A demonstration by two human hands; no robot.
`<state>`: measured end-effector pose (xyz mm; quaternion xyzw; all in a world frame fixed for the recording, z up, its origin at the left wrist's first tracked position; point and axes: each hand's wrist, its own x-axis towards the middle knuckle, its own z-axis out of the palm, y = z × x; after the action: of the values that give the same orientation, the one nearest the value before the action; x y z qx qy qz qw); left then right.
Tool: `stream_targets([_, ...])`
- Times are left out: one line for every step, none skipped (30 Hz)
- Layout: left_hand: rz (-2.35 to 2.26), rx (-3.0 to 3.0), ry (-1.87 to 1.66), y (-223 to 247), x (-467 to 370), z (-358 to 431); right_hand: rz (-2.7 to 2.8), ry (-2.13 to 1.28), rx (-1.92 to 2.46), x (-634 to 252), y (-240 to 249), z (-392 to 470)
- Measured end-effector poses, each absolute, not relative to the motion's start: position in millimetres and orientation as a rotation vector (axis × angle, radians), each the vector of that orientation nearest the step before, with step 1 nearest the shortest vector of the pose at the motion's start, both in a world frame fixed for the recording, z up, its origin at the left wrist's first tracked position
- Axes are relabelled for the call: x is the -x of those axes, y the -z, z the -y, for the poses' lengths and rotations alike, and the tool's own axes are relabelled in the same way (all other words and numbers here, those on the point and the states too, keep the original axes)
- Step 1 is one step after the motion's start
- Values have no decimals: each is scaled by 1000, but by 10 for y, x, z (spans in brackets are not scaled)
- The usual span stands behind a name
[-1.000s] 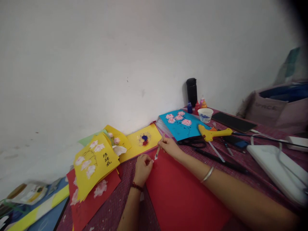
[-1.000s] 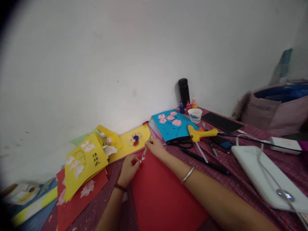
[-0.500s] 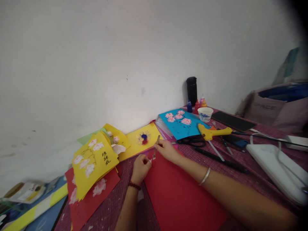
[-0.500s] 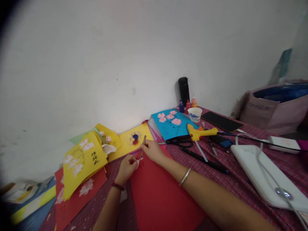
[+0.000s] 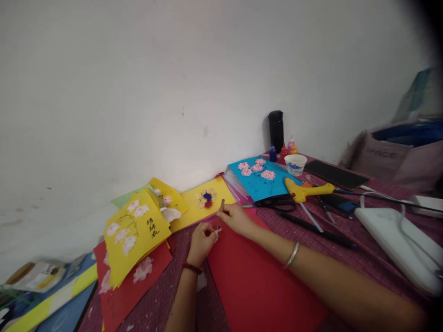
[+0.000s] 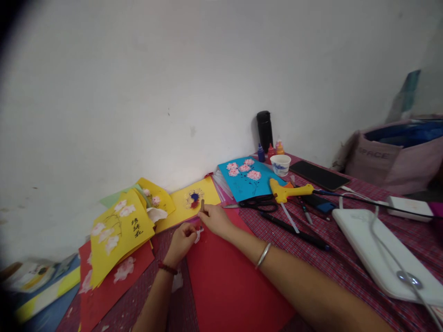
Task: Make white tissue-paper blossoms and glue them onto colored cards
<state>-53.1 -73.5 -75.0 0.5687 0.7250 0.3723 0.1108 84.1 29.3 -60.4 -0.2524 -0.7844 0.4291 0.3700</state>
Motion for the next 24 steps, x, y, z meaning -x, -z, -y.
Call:
stream_targets([-2121, -1659, -1107, 750, 528, 734, 2027, -1093, 644, -844, 596, -287])
stream_targets([-2112, -1645, -1122, 749, 523, 732, 2041, -1085, 641, -848, 586, -280])
stream_targets([-2101, -1630, -1138, 744, 517, 730, 2055, -1076, 639, -853, 574, -273])
stream_targets([-2089, -1612, -1155, 736, 512, 729, 2070, -1068, 637, -858, 563, -266])
stream_targets([-2074, -1593, -1174, 724, 506, 729, 2085, -1059, 634, -862, 551, -259])
stream_targets([-2056, -1574, -1193, 709, 501, 730, 2100, -1050, 631, -864, 541, -252])
stream_targets([-2037, -1558, -1213, 691, 497, 733, 2116, -1041, 628, -865, 533, -245])
stream_targets([-2019, -1546, -1234, 672, 496, 737, 2132, -1032, 626, -866, 526, -239])
stream_targets([-2003, -1540, -1252, 655, 495, 742, 2149, -1023, 625, -866, 521, -232])
stream_targets([-1993, -1539, -1264, 640, 496, 746, 2165, -1013, 625, -866, 515, -224])
stream_targets([-1988, -1542, -1268, 630, 496, 751, 2180, -1002, 625, -866, 509, -217])
stream_targets([-1985, -1550, -1265, 625, 494, 753, 2196, -991, 626, -868, 502, -208])
stream_targets([-1982, -1562, -1255, 623, 488, 753, 2211, -979, 627, -870, 493, -199])
stream_targets([-1976, -1580, -1242, 624, 480, 751, 2225, -966, 629, -872, 485, -190])
stream_targets([-1968, -1599, -1232, 626, 468, 746, 2238, -953, 632, -875, 476, -180])
stream_targets([-1961, -1619, -1227, 626, 455, 741, 2250, -940, 636, -878, 468, -171])
stream_targets([-1957, -1636, -1229, 624, 442, 735, 2262, -928, 640, -879, 462, -162])
stream_targets([-1958, -1649, -1234, 619, 434, 731, 2272, -915, 644, -881, 457, -154])
stream_targets([-1964, -1657, -1241, 611, 432, 728, 2284, -903, 646, -881, 454, -146])
stream_targets([-1970, -1662, -1245, 604, 437, 728, 2295, -891, 649, -882, 452, -137])
stream_targets([-1976, -1665, -1243, 597, 451, 730, 2307, -879, 652, -882, 451, -128])
stream_targets([-1981, -1668, -1235, 593, 471, 734, 2319, -866, 653, -883, 448, -118])
stream_targets([-1986, -1669, -1221, 593, 494, 740, 2332, -852, 653, -885, 443, -107])
stream_targets([-1991, -1669, -1205, 599, 517, 745, 2345, -836, 651, -886, 436, -94])
